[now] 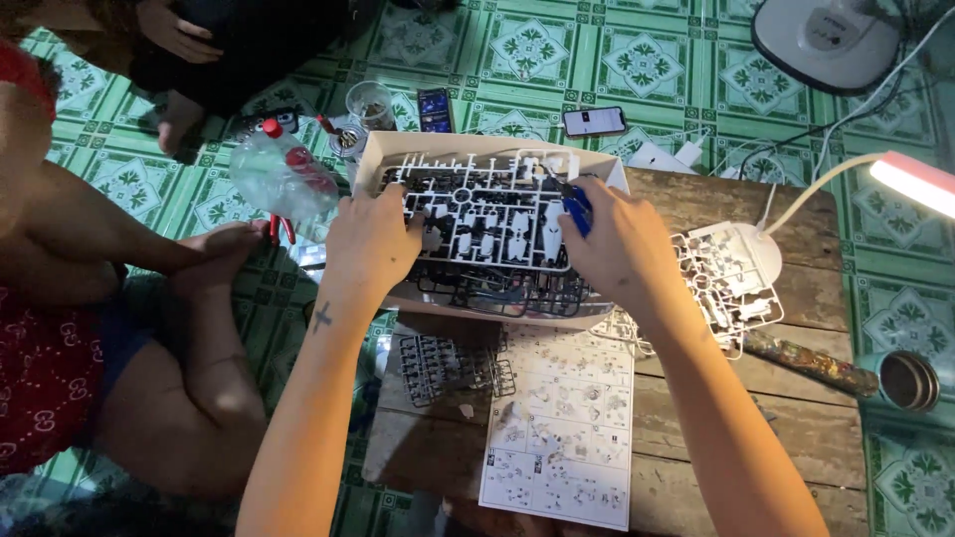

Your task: Cutting plastic model components from a sprue and assembling them following a manual.

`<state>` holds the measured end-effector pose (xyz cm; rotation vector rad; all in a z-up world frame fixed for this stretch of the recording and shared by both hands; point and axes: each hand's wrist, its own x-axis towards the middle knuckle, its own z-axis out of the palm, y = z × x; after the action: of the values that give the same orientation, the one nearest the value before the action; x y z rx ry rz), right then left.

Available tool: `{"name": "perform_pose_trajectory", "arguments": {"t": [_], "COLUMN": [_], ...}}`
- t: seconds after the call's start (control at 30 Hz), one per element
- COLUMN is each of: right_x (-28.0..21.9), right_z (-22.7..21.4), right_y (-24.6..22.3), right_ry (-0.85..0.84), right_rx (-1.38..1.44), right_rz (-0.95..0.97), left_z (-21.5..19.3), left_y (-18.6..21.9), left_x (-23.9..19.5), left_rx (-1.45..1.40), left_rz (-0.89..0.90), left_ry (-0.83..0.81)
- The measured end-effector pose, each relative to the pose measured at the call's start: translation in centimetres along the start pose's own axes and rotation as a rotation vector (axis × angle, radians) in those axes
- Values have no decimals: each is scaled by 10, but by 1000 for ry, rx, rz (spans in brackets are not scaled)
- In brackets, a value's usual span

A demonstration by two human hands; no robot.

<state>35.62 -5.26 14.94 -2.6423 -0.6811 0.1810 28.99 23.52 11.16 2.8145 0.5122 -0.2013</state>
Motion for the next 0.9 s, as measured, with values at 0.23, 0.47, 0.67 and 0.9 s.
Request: {"name": "perform_pose_trajectory", "arguments": {"t": [0.23,0.47,0.67,0.9], "right_x": [-10,-104,-190,-275], "right_z": [-11,0,34,40], "right_y": [2,41,116,164], "right_ry": [146,442,596,628], "right_rx": [550,1003,1238,1130], "right_rz": [252,127,294,442], "left_z": [-20,-30,12,68], "left_y": [-1,22,54,81], "left_x": [-28,-119,-183,-219], "left_rx": [-149,-524,-1079,-1286], "left_rz": [61,510,312,-173], "left_ry": [235,594,326,-293]}}
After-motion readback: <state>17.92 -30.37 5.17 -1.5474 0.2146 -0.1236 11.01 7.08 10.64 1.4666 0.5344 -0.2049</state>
